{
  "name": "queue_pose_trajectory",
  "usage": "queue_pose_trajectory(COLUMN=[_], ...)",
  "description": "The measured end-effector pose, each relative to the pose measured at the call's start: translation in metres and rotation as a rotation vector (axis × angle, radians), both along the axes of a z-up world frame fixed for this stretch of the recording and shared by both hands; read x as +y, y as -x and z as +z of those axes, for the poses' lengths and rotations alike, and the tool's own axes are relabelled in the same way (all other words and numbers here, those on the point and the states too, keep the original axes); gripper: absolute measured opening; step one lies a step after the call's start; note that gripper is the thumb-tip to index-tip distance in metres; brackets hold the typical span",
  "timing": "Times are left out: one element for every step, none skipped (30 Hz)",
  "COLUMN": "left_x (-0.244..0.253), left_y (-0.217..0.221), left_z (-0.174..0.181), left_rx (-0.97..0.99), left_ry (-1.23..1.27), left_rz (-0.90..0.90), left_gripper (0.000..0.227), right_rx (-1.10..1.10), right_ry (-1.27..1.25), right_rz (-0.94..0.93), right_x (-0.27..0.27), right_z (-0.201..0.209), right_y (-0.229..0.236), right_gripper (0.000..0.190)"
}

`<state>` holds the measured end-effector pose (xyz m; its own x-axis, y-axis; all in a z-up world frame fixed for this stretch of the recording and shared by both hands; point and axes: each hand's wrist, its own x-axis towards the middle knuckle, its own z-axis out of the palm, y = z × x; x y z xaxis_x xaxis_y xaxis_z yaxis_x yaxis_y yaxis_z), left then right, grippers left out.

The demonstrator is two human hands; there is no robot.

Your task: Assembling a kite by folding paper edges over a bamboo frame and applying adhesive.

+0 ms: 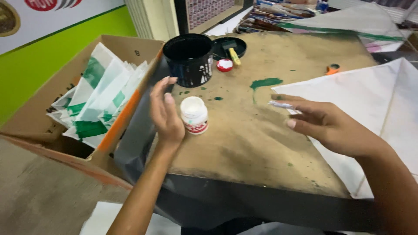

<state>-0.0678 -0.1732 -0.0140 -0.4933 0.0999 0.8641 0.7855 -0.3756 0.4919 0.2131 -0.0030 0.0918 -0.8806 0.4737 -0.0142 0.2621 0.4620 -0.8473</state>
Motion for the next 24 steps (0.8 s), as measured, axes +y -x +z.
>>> queue_pose_trajectory(left_x=[-0.001,-0.001,-0.001,0.005,0.011,0.017,0.026,0.035,0.043,0.058,0.073,0.087,0.099,0.11,0.121,0.128,0.134,0.141,0.144,0.147,0.15,0.151,0.151,0.151], left_y=[-0.011,-0.021,-0.032,-0.044,-0.057,-0.07,-0.086,-0.101,-0.117,-0.121,-0.125,-0.13,-0.132,-0.135,-0.136,-0.137,-0.139,-0.14,-0.141,-0.142,-0.142,-0.142,-0.142,-0.142], left_z=[0.009,0.019,0.029,0.031,0.033,0.034,0.038,0.043,0.048,0.043,0.037,0.031,0.024,0.017,0.01,0.01,0.009,0.008,0.009,0.011,0.013,0.011,0.008,0.006], left_rx=[0.001,0.137,0.271,0.271,0.299,0.327,0.327,0.292,0.254,0.256,0.27,0.286,0.286,0.368,0.45,0.45,0.479,0.507,0.505,0.471,0.44,0.442,0.448,0.454], left_ry=[0.0,-0.045,-0.093,-0.096,-0.062,-0.028,-0.031,0.134,0.297,0.293,0.488,0.683,0.679,0.813,0.949,0.947,1.048,1.149,1.149,1.221,1.294,1.295,1.281,1.267], left_rz=[-0.01,0.004,0.017,0.005,-0.085,-0.174,-0.184,-0.234,-0.283,-0.292,-0.339,-0.385,-0.39,-0.321,-0.244,-0.244,-0.223,-0.201,-0.201,-0.215,-0.231,-0.233,-0.223,-0.213], left_gripper=[0.036,0.033,0.03,0.03,0.029,0.027,0.027,0.024,0.022,0.022,0.029,0.037,0.037,0.039,0.042,0.042,0.044,0.047,0.047,0.051,0.055,0.055,0.056,0.056], right_rx=[0.001,0.008,0.012,0.011,-0.031,-0.074,-0.075,-0.022,0.029,0.025,0.049,0.073,0.068,-0.036,-0.136,-0.137,-0.167,-0.196,-0.197,-0.208,-0.219,-0.22,-0.246,-0.272], right_ry=[0.0,-0.138,-0.277,-0.279,-0.372,-0.465,-0.466,-0.573,-0.682,-0.685,-0.753,-0.821,-0.824,-0.859,-0.891,-0.893,-0.995,-1.097,-1.097,-1.162,-1.224,-1.223,-1.229,-1.235], right_rz=[-0.01,-0.001,0.005,-0.007,-0.025,-0.043,-0.053,0.021,0.096,0.087,0.111,0.136,0.132,0.097,0.064,0.063,0.065,0.068,0.07,0.061,0.048,0.045,0.039,0.033], right_x=[0.005,0.01,0.015,0.018,0.02,0.023,0.03,0.036,0.042,0.045,0.048,0.051,0.046,0.042,0.037,0.036,0.034,0.032,0.034,0.036,0.037,0.038,0.038,0.038], right_z=[-0.003,-0.005,-0.007,-0.008,-0.011,-0.014,-0.025,-0.035,-0.044,-0.053,-0.062,-0.071,-0.071,-0.071,-0.072,-0.075,-0.079,-0.083,-0.088,-0.093,-0.098,-0.099,-0.1,-0.101], right_y=[-0.008,-0.017,-0.026,-0.033,-0.041,-0.049,-0.056,-0.063,-0.07,-0.075,-0.08,-0.085,-0.087,-0.089,-0.089,-0.09,-0.092,-0.092,-0.093,-0.093,-0.093,-0.092,-0.091,-0.09], right_gripper=[0.051,0.05,0.049,0.049,0.048,0.047,0.047,0.047,0.046,0.046,0.046,0.046,0.046,0.051,0.057,0.057,0.06,0.064,0.064,0.064,0.065,0.065,0.067,0.068])
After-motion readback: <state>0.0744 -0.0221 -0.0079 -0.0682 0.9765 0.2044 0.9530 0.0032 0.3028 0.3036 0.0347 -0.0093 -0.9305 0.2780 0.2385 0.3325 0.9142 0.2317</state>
